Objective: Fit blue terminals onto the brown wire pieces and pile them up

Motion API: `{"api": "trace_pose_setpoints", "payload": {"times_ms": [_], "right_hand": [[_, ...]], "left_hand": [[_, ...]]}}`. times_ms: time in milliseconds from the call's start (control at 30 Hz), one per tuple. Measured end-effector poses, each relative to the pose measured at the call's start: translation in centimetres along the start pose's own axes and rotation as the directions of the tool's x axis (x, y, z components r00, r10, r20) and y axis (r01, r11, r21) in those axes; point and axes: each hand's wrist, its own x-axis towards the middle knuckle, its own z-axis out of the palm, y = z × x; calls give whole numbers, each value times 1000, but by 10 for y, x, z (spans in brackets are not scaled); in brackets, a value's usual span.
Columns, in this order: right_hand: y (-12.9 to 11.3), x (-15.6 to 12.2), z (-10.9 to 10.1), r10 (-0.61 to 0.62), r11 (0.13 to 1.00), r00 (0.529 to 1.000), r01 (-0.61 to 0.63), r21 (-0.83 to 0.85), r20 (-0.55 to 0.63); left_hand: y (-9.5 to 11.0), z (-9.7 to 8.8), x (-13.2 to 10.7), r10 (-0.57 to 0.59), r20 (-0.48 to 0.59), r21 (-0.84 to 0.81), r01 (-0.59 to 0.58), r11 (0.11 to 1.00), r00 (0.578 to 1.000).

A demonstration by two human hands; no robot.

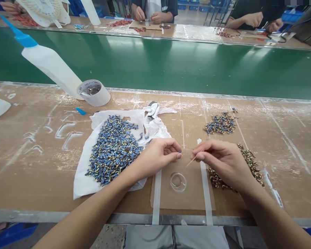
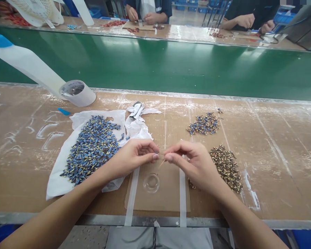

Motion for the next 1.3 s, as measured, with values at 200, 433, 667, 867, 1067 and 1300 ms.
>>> {"api": "trace_pose_setpoints", "payload": {"times_ms": [200, 433, 667, 867, 1067, 1300], "right_hand": [[2, 0, 4, -89, 982, 958, 38, -187, -272], [2, 5, 7, -160, 941, 957, 74, -331, -242], [5, 7, 8, -145, 943, 965, 67, -327, -219], [5, 6, 8, -136, 937, 973, 65, -342, -188], [5, 6, 8, -157, 933, 978, 101, -346, -140], [4, 5, 8, -225, 900, 971, 172, -400, -87]], "left_hand": [[1, 10, 0, -24, 21, -36, 25, 999, 999], [0, 11, 1, -26, 20, -32, 26, 999, 999], [-3, 11, 0, -16, 12, -26, 16, 1000, 1000], [-4, 11, 0, -5, 15, -20, 5, 1000, 1000], [-3, 11, 1, 8, 20, -29, -7, 1000, 1000], [-3, 11, 0, 31, 30, -18, -30, 999, 999]]}}
